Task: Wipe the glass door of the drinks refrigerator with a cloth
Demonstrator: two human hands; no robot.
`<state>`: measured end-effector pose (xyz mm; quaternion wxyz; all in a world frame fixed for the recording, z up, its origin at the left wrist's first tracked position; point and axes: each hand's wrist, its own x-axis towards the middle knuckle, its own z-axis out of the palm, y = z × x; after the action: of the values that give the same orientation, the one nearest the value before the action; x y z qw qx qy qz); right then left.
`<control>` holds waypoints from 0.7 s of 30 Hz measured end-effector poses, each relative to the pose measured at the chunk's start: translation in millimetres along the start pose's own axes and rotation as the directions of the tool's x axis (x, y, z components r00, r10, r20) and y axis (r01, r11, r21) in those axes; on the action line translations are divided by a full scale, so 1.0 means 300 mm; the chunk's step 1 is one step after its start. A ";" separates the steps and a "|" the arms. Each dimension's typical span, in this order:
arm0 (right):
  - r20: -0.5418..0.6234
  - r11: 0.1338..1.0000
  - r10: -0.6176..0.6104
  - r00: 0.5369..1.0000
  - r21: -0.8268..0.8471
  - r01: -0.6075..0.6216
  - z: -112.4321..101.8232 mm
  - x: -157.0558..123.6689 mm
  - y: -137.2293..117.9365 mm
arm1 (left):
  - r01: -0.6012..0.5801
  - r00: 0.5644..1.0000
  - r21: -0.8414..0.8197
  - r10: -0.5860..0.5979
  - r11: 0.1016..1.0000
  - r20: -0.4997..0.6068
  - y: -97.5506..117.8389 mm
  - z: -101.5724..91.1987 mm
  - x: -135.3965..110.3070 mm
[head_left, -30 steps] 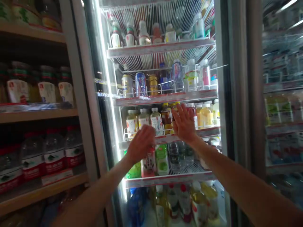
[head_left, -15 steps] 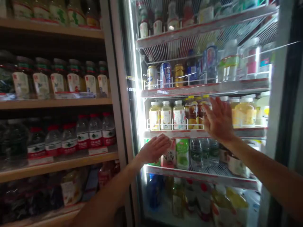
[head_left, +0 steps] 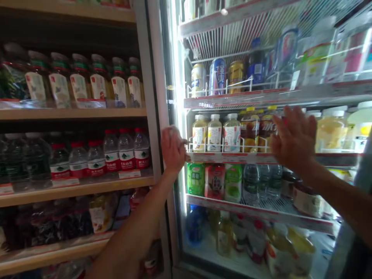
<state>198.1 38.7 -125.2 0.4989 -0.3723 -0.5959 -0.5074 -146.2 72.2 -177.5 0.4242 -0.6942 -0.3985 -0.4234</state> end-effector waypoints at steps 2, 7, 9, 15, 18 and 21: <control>0.009 0.999 0.008 1.000 0.034 -0.008 -0.006 0.004 -0.010 | -0.042 0.993 -0.017 0.040 0.999 -0.108 -0.009 0.016 0.000; 0.052 0.991 0.032 0.998 0.126 -0.038 -0.020 0.007 -0.004 | -0.552 0.833 -0.045 0.553 0.833 0.000 -0.004 0.019 -0.045; 0.030 0.994 0.025 0.999 0.110 -0.028 -0.024 0.006 -0.008 | -0.292 0.953 -0.004 0.290 0.956 -0.083 -0.009 0.004 -0.005; -0.015 0.925 -0.080 0.997 0.372 0.080 0.007 0.024 -0.260 | -0.052 0.984 -0.092 0.035 0.994 -0.176 0.158 0.008 0.174; 0.054 0.919 -0.049 0.997 0.395 0.024 0.059 0.036 -0.436 | -0.123 0.986 -0.127 0.107 0.984 -0.130 0.182 0.002 0.182; 0.093 0.959 0.019 0.996 0.281 -0.044 0.104 0.051 -0.566 | -0.150 0.984 -0.145 0.133 0.978 -0.121 0.071 -0.018 0.124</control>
<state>26.5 32.9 -149.6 0.5279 -0.3288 -0.6780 -0.3918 -116.0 67.5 -146.8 0.4202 -0.7269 -0.2902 -0.4592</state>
